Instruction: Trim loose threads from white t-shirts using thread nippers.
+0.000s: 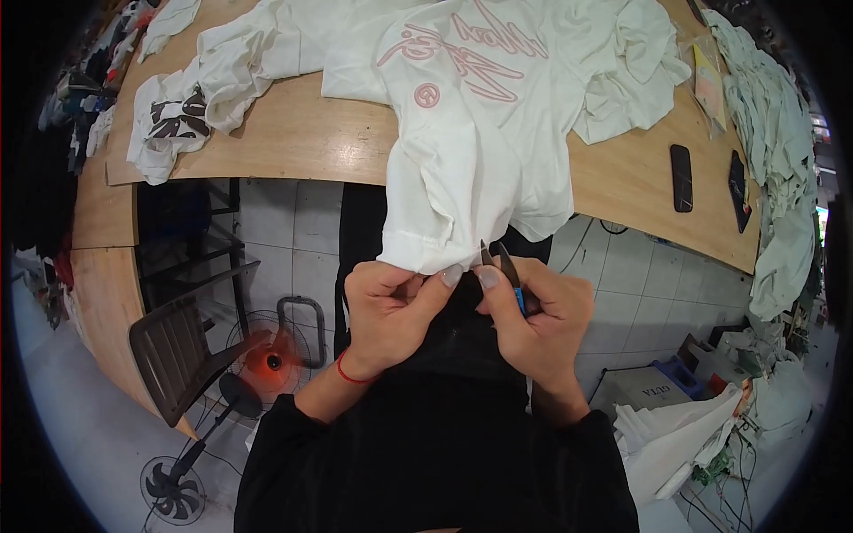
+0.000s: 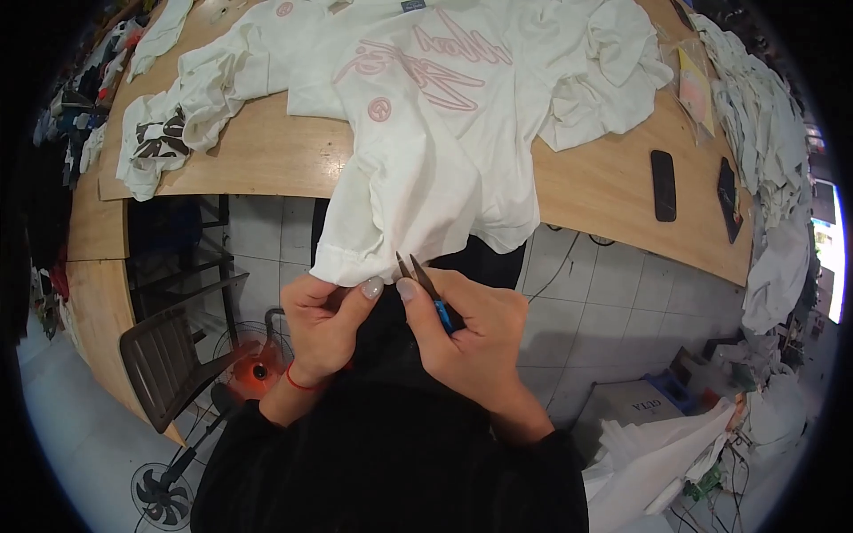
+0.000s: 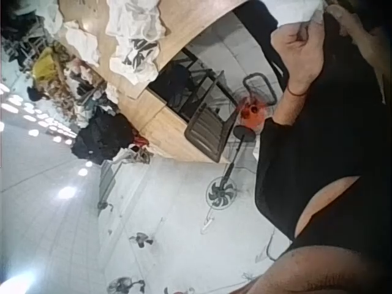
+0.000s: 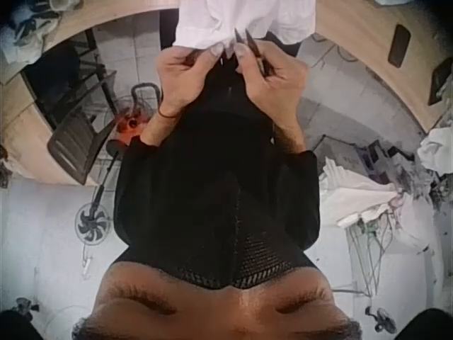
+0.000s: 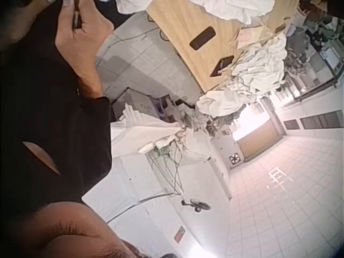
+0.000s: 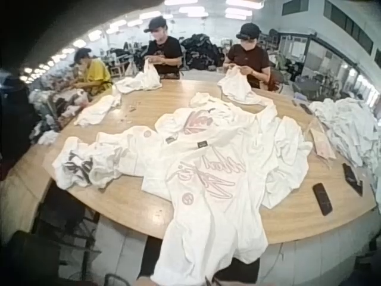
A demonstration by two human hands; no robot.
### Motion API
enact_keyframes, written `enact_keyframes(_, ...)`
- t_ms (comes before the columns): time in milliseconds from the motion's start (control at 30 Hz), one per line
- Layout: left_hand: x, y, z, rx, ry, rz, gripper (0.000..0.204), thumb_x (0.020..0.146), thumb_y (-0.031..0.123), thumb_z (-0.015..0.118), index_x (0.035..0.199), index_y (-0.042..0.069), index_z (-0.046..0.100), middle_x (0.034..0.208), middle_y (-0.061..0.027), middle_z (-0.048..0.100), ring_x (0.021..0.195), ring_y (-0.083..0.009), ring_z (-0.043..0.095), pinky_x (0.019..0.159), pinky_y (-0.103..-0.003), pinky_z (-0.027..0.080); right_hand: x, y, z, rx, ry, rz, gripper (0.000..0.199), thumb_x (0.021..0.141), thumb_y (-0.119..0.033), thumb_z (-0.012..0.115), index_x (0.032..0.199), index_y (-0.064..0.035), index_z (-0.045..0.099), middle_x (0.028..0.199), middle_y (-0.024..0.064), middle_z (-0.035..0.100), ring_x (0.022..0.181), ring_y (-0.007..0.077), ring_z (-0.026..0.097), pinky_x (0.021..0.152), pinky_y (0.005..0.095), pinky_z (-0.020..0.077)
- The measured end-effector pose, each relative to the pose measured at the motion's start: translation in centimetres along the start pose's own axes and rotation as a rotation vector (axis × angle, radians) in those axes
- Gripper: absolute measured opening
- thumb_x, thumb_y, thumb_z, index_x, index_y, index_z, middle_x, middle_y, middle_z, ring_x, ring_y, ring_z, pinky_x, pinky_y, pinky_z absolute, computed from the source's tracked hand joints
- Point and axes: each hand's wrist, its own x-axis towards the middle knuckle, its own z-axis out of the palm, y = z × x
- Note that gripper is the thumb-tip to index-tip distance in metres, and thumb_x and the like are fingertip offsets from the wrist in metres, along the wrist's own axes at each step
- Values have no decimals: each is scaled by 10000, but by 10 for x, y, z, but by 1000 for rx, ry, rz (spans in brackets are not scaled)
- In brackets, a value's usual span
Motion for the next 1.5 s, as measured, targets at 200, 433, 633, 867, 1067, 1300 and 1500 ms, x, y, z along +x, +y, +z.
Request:
enact_keyframes(200,0,-5,0,-20,11,48,119,944,-7,752,1049,-43,794,591,97,494,563,12,374,498,-242,241,-2,-12,-5,-98,-133,-69,85,893,-44,776,971,-9,770,685,93,672,521,184,645,499,297,463)
enact_keyframes(433,-2,-4,2,-45,21,-10,120,924,-16,766,1036,-50,792,604,95,499,572,10,369,506,-232,249,2,-3,-9,-6,-61,42,109,888,-40,781,990,-3,776,686,78,684,523,164,642,502,287,463)
enact_keyframes(633,-1,-8,1,-47,9,22,106,915,-14,776,1014,-50,792,604,81,509,570,5,376,505,-229,261,2,-8,-5,-41,-78,-56,61,913,-54,761,943,-1,768,622,53,666,500,117,630,486,260,436)
enact_keyframes(867,1,-8,-2,4,23,57,83,899,-15,786,975,-49,786,602,72,514,578,2,399,509,-230,275,0,-7,-2,-76,-60,-71,44,921,-59,755,928,-19,773,600,30,671,481,119,625,477,256,429)
enact_keyframes(1067,2,-5,-1,18,36,52,51,886,-17,794,921,-49,775,605,53,543,571,-4,422,506,-233,287,0,-15,-8,-76,-101,137,74,896,-44,768,962,-10,764,702,83,689,529,192,649,504,294,470)
enact_keyframes(1300,1,-2,-6,86,34,33,47,895,-14,797,889,-50,767,614,28,606,576,-6,469,508,-222,327,-2,-9,-3,-67,-98,-14,64,911,-54,760,952,-4,759,671,74,676,522,168,645,501,286,463)
enact_keyframes(1500,0,-1,6,-268,57,-114,109,978,-19,727,1071,-69,752,854,4,707,726,-8,549,622,-191,414,-5,-3,-3,135,-61,215,60,966,-69,737,938,-19,754,622,22,681,525,65,638,492,233,440)
